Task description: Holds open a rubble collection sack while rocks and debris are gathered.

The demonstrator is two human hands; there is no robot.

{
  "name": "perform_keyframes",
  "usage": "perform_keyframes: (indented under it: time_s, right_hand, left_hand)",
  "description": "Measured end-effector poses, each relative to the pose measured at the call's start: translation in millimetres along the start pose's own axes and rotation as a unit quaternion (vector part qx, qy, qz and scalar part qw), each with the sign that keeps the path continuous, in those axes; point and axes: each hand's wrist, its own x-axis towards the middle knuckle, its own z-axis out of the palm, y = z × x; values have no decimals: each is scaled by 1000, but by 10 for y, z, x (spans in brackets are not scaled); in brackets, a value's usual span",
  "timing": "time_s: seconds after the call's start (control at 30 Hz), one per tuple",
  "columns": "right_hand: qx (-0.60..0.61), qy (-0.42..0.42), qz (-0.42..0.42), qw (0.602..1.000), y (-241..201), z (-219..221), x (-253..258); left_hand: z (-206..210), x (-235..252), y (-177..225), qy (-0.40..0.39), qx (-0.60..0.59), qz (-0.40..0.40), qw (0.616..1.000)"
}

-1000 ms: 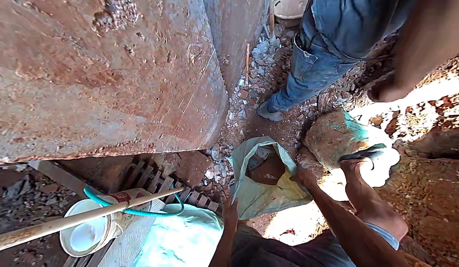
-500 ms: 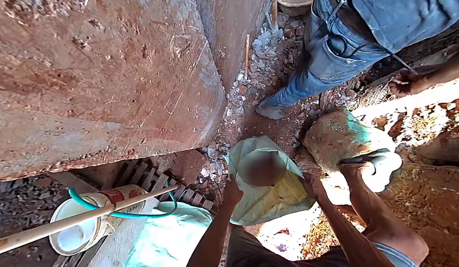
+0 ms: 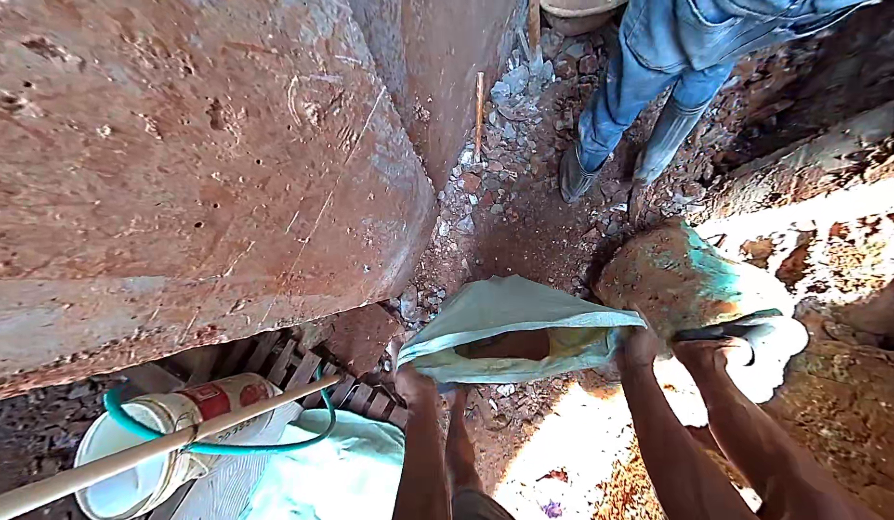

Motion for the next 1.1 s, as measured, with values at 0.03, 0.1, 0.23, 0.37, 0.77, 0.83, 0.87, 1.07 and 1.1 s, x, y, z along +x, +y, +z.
perform_keyframes:
  time_s: [0.03, 0.1, 0.23, 0.37, 0.77, 0.83, 0.87, 1.07, 1.1]
  right_hand:
    - [102, -15, 19, 994, -30, 153, 38]
    - [239, -1, 67, 969, -171, 428, -71]
    - [219, 27, 103, 970, 66, 57, -715]
    - [171, 33, 144, 974, 163, -695, -1057]
    - [-65, -69, 68, 993, -976, -724, -1495]
    - [-63, -112, 49, 990, -1288, -968, -1702]
    - [-58, -133, 36, 989, -1411, -1110, -1822]
    - [-135, -229, -43, 963, -2656, -1189, -2336]
    - [-147, -286, -51, 946, -2646, -1266, -2216]
  left_hand:
    - [132, 31, 73, -35, -48, -2, 998]
    - [335, 16, 154, -57, -45, 24, 997]
    - [69, -487, 17, -45, 6, -11, 999]
    - [-328, -920, -68, 31, 8, -104, 994]
    - [-495, -1249, 978, -43, 274, -89, 957]
    - [-585, -1399, 1253, -76, 202, -68, 974]
    - [-682, -1468, 1372, -99, 159, -56, 981]
    - [-1285, -1678, 1945, -401, 51, 21, 914]
    - [-1354, -1688, 2034, -430, 69, 33, 899]
